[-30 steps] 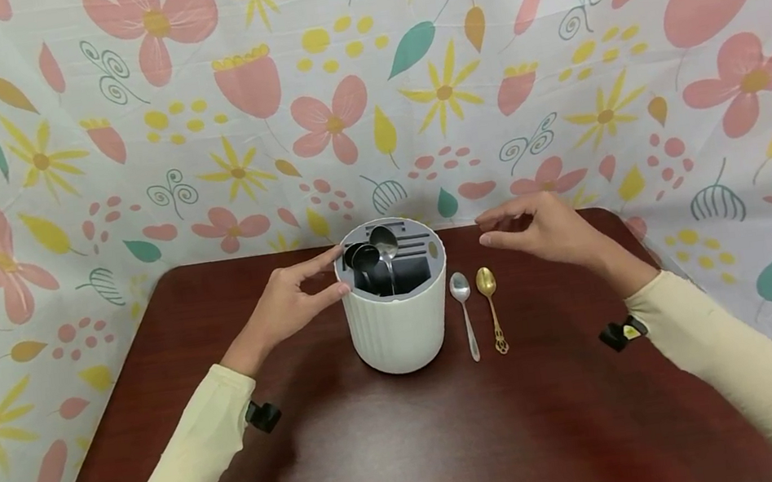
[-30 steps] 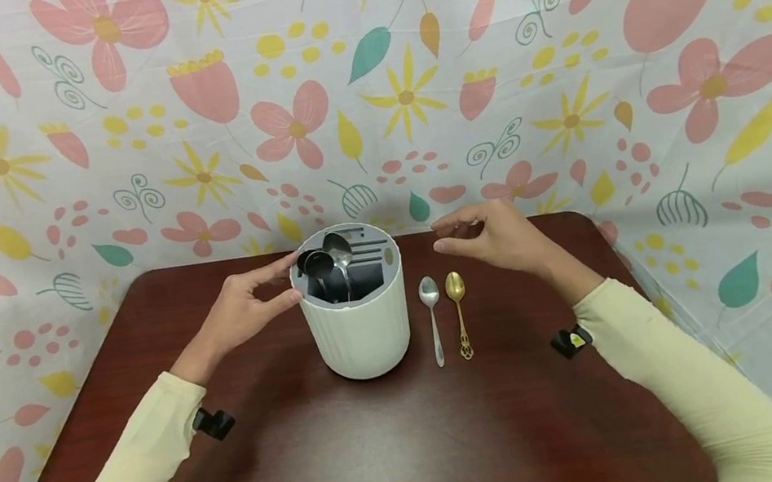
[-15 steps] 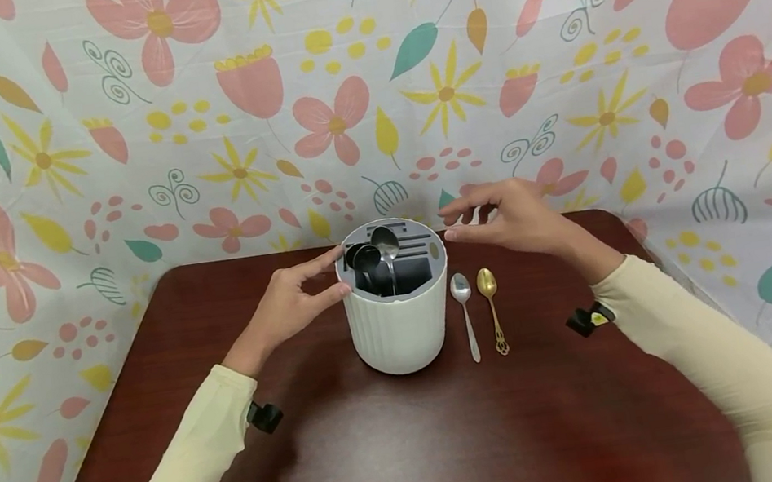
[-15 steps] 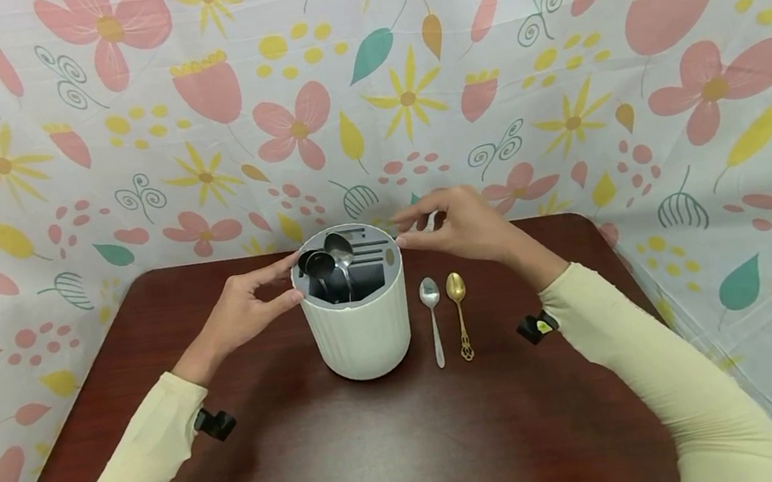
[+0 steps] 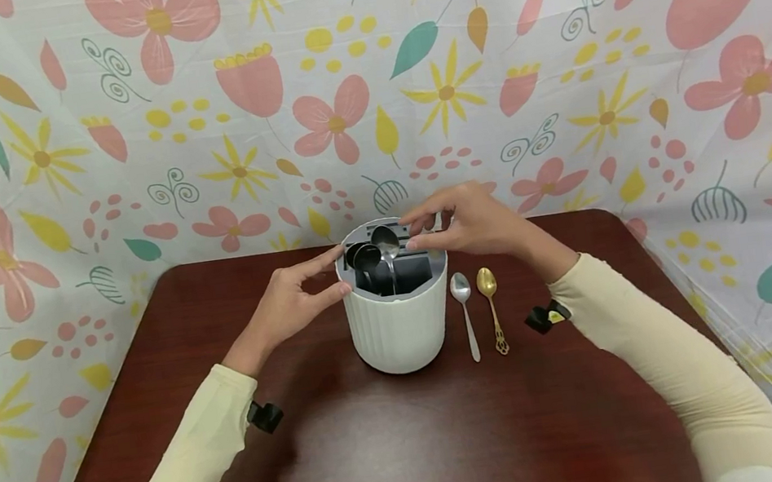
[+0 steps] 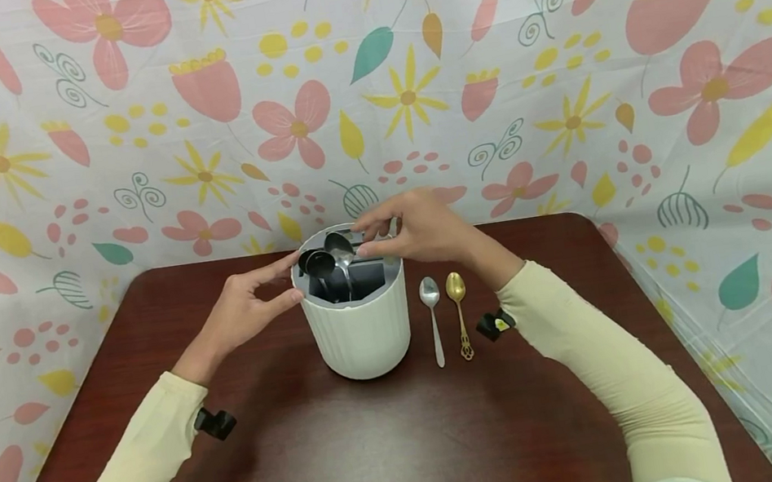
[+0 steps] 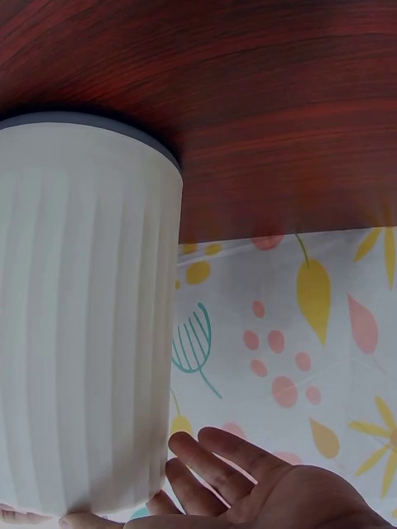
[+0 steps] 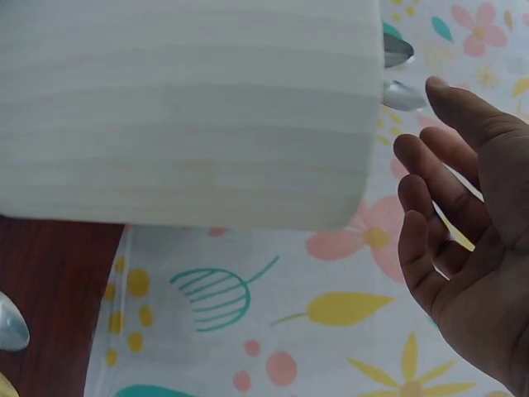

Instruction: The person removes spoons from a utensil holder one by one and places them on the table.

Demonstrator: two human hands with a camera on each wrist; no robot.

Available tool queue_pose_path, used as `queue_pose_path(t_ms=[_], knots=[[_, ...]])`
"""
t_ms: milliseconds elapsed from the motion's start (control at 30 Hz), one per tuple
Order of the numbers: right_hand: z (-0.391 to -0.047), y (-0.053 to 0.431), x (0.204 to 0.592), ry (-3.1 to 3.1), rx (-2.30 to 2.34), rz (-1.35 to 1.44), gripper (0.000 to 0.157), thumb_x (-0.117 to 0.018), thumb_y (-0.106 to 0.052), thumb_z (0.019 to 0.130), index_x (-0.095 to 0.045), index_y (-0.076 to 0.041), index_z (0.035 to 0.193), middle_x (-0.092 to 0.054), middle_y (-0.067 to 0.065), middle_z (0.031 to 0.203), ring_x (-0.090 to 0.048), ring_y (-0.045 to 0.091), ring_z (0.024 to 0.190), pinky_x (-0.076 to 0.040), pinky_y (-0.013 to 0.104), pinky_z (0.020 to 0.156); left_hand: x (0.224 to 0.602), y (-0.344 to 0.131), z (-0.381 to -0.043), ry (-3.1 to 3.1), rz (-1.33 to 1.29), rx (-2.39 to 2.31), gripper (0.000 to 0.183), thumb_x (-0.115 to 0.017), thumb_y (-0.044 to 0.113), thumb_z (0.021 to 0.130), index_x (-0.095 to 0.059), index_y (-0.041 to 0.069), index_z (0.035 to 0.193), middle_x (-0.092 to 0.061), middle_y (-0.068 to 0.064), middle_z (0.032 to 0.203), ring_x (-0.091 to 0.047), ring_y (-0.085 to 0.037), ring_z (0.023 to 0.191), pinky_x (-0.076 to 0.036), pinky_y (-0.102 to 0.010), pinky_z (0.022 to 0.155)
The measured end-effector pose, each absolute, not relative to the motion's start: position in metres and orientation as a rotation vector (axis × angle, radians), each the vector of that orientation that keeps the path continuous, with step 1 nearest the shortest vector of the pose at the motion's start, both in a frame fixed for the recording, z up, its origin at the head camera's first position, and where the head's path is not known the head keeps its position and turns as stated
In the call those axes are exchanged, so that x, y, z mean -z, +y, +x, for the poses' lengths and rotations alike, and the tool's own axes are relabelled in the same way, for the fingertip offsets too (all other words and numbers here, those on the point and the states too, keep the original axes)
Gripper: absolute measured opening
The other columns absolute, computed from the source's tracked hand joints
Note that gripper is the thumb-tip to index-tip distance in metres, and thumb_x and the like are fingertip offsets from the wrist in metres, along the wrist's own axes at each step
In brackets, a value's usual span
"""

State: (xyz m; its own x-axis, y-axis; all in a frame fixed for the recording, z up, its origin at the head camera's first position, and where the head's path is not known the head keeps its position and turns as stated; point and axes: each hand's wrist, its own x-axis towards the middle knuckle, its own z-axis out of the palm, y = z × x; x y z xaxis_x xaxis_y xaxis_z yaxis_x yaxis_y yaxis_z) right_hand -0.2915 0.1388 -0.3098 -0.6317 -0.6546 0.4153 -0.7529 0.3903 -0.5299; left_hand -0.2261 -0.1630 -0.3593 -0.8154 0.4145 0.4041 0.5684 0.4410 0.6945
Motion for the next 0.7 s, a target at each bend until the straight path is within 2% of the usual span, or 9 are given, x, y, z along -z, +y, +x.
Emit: queue_pose_path(t_ms=[333, 533, 700], knots=[[-0.295, 0.125, 0.321, -2.489, -1.074, 1.242, 0.031, -0.080, -0.036, 0.078, -0.076, -0.020, 0.103, -0.072, -0.012, 0.084, -0.064, 0.002, 0.076, -0.050, 0.030, 0.066, 0.359, -0.162, -0.226, -2.513, -0.862, 1.344, 0.053, -0.073, 0.022, 0.086, -0.055, 0.010, 0.136, -0.059, -0.003, 0.131, -0.055, -0.017, 0.121, -0.044, -0.047, 0.097], [-0.296, 0.121, 0.325, -2.498, -1.093, 1.219, 0.031, -0.080, -0.036, 0.078, -0.076, -0.018, 0.103, -0.071, -0.013, 0.079, -0.063, 0.003, 0.072, -0.049, 0.028, 0.064, 0.358, -0.163, -0.225, -2.525, -0.859, 1.322, 0.054, -0.073, 0.020, 0.086, -0.056, 0.009, 0.135, -0.059, -0.004, 0.131, -0.055, -0.022, 0.121, -0.045, -0.041, 0.098], [-0.296, 0.120, 0.329, -2.507, -1.111, 1.191, 0.032, -0.079, -0.037, 0.078, -0.075, -0.018, 0.104, -0.071, -0.012, 0.078, -0.062, 0.005, 0.069, -0.049, 0.027, 0.061, 0.358, -0.163, -0.224, -2.525, -0.861, 1.310, 0.054, -0.073, 0.020, 0.086, -0.055, 0.008, 0.135, -0.059, -0.005, 0.131, -0.055, -0.021, 0.121, -0.045, -0.039, 0.098]])
